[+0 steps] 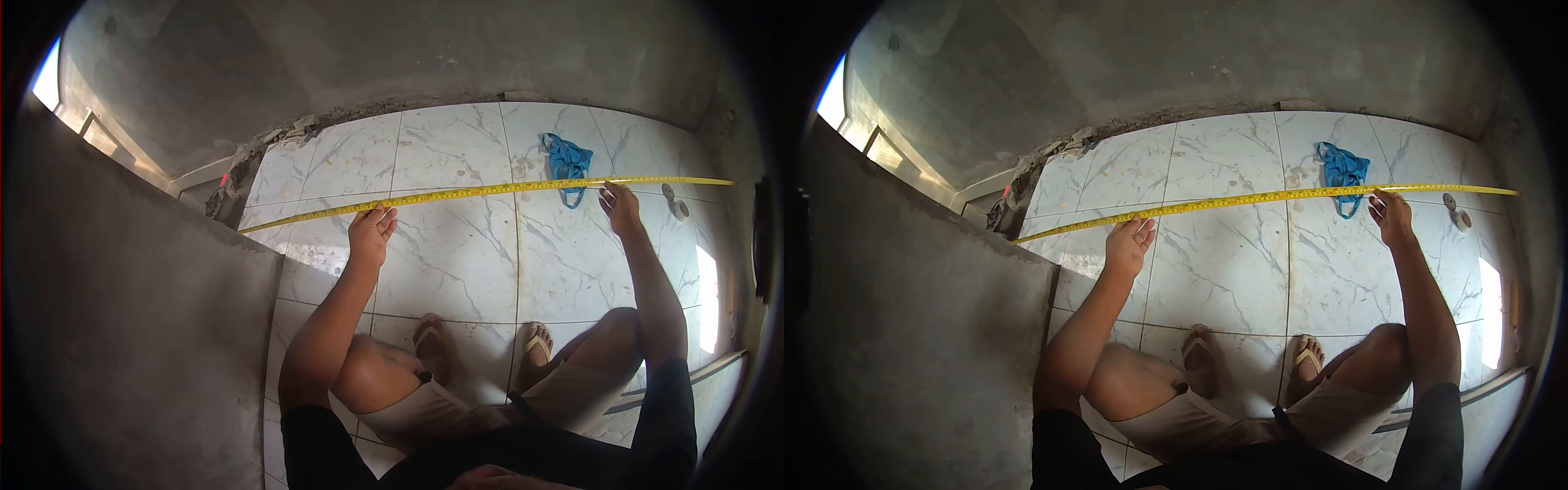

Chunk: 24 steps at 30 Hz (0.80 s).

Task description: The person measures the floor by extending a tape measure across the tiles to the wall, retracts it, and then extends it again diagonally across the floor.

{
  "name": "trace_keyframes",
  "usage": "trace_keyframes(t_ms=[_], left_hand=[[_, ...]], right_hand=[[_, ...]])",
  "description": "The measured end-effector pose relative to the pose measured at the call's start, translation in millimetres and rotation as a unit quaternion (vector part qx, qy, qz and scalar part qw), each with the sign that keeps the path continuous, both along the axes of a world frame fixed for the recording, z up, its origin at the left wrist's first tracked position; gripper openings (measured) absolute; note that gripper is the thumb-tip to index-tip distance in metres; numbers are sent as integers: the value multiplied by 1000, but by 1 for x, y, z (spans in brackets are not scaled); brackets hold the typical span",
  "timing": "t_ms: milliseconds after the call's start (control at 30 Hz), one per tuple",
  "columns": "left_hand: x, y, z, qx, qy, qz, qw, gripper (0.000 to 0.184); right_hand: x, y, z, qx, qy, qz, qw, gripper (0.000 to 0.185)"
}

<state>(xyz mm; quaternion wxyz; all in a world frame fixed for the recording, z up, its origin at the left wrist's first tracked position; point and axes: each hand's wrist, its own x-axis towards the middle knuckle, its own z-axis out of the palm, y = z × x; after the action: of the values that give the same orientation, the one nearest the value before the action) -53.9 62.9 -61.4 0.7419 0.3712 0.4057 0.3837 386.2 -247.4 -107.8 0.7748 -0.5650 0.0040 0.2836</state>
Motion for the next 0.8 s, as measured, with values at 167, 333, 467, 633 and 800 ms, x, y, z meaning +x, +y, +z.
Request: trace_keyframes(t_ms=[167,333,467,633,800], left_hand=[[2,-3,7,7,-6,-9,1000,14],[1,-2,5,10,3,-12,1000,16],[1,-1,4,11,1,-6,1000,15],[0,-1,4,11,-3,-6,1000,15],[0,-2,5,10,4,-11,1000,14]], right_hand=[[3,-1,-4,-6,-8,4,1000,16],[3,-1,-4,-4,-7,2,1000,16],[6,-1,-7,-3,-4,0,1000,16],[8,-2,-9,-3,-4,4,1000,17],[5,0,-7,-6,-5,-1,1000,17]])
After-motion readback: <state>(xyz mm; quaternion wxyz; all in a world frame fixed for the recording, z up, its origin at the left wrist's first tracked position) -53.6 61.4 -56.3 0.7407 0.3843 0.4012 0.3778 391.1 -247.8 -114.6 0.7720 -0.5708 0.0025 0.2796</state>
